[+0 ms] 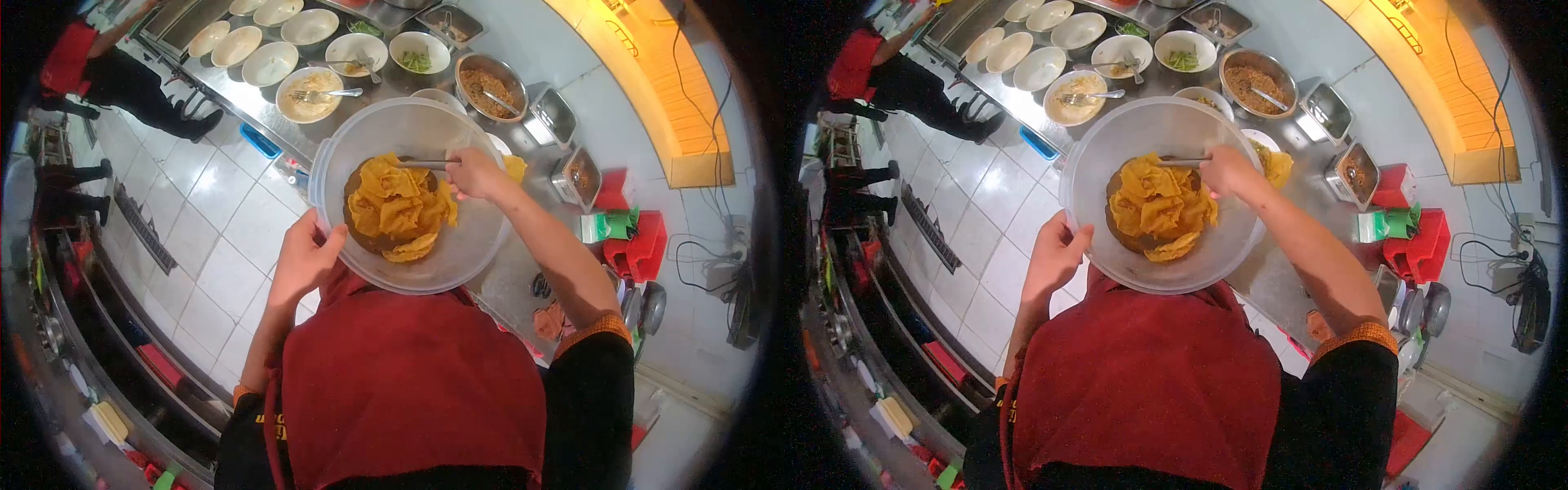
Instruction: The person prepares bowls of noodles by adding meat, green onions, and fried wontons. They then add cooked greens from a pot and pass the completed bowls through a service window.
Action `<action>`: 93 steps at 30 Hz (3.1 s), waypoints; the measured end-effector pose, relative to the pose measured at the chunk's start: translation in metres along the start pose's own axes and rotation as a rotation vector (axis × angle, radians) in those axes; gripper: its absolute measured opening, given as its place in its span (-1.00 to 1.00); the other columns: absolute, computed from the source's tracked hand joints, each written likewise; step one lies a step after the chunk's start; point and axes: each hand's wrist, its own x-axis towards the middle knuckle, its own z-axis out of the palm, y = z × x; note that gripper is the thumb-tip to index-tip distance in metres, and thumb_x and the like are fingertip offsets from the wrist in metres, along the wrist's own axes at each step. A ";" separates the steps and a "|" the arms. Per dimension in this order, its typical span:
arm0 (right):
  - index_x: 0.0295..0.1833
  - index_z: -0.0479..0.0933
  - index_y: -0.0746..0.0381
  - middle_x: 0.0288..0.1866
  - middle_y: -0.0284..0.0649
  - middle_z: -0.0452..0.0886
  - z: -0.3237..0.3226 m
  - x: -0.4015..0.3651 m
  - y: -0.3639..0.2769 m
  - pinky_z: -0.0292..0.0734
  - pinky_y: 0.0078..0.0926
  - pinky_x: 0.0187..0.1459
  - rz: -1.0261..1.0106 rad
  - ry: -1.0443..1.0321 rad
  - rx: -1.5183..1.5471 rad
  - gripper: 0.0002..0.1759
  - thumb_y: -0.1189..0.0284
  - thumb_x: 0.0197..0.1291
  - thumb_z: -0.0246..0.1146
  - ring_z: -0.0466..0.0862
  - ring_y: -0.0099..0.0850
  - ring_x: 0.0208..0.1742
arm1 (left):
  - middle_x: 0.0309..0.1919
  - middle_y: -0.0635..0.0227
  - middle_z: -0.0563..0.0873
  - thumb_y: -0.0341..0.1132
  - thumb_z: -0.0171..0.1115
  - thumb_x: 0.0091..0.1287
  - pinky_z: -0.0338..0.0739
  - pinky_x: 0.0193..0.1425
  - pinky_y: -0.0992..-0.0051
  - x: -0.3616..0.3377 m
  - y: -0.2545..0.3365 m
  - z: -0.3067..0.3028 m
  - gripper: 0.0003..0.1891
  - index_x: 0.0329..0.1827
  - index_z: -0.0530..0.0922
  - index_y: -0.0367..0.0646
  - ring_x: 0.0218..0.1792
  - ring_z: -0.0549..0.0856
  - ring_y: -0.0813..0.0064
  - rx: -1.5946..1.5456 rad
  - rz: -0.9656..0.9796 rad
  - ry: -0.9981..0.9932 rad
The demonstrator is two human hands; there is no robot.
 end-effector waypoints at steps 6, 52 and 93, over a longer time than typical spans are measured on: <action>0.03 0.47 0.34 -0.48 -0.20 0.59 0.015 0.019 -0.003 0.50 -0.34 -0.55 0.164 0.007 0.265 -0.73 0.40 0.35 0.03 0.60 -0.38 -0.54 | -0.47 0.35 0.65 -0.26 0.25 0.28 0.48 -0.34 0.54 0.000 -0.014 0.005 -0.75 -0.20 0.56 -0.33 -0.45 0.57 0.63 -0.052 -0.021 0.069; -0.16 0.62 0.39 -0.58 -0.11 0.57 -0.120 -0.180 -0.034 0.42 -0.40 -0.44 -0.257 0.449 -0.075 -0.73 0.39 0.20 0.17 0.54 -0.44 -0.55 | -0.57 0.49 0.53 -0.48 0.04 0.23 0.36 -0.55 0.59 -0.001 -0.035 -0.026 -0.93 -0.36 0.50 -0.22 -0.59 0.48 0.68 -0.319 -0.009 0.314; -0.21 0.61 0.52 -0.28 0.30 0.63 -0.053 0.013 0.053 0.59 -0.11 -0.06 0.216 0.643 0.011 -0.55 0.26 0.11 0.20 0.67 0.14 -0.17 | -0.51 0.51 0.49 -0.43 0.11 0.21 0.38 -0.48 0.60 0.008 -0.025 -0.118 -0.93 -0.26 0.48 -0.15 -0.54 0.47 0.65 -0.343 0.029 0.469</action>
